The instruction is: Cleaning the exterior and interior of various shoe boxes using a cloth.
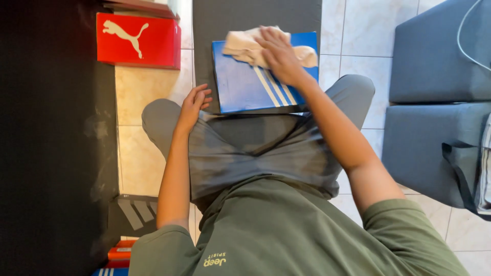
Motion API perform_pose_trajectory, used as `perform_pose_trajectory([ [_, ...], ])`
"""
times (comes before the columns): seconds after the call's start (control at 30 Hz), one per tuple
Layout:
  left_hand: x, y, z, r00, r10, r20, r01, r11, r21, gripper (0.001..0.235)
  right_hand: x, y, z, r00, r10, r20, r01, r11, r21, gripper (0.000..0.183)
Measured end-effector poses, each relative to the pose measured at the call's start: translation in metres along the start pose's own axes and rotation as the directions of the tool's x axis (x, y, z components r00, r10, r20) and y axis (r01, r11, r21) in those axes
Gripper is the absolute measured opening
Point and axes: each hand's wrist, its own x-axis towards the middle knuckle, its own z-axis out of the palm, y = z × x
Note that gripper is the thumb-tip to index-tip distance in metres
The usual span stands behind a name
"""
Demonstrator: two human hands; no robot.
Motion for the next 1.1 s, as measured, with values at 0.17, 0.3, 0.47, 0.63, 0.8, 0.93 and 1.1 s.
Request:
perform_pose_trajectory([
  [0.17,0.014,0.002,0.002,0.999,-0.034,0.030,0.034,0.999,0.016,0.041,-0.070,0.048,-0.032,0.960,0.209,-0.188,-0.206,0.978,0.038,0.033],
  [0.3,0.021,0.007,0.010,0.997,-0.074,-0.018,0.075,0.991,0.106,0.040,-0.096,0.035,0.014,0.895,0.233,-0.380,-0.288,0.953,-0.096,0.017],
  [0.47,0.028,-0.001,0.009,0.992,-0.081,-0.094,0.088,0.993,0.078,0.033,-0.067,-0.029,0.076,0.974,0.032,-0.225,-0.123,0.907,-0.403,0.048],
  [0.63,0.026,-0.018,0.008,0.995,-0.022,-0.093,0.032,0.994,0.105,0.032,-0.008,-0.053,0.085,0.988,-0.137,-0.069,0.081,0.850,-0.520,0.064],
  [0.8,-0.025,0.004,0.034,0.987,0.047,-0.155,0.013,0.930,0.367,0.026,0.030,0.033,0.062,0.994,-0.082,-0.075,0.034,0.867,-0.497,0.067],
  [0.93,-0.067,-0.034,0.070,0.996,-0.090,0.008,0.083,0.944,0.320,0.027,0.002,0.075,-0.011,0.946,0.239,-0.219,-0.307,0.880,-0.363,0.046],
  [1.1,-0.071,-0.019,0.116,0.979,0.029,0.203,-0.032,0.999,0.009,0.063,-0.056,0.061,-0.032,0.859,0.506,-0.080,-0.509,0.828,-0.236,0.051],
])
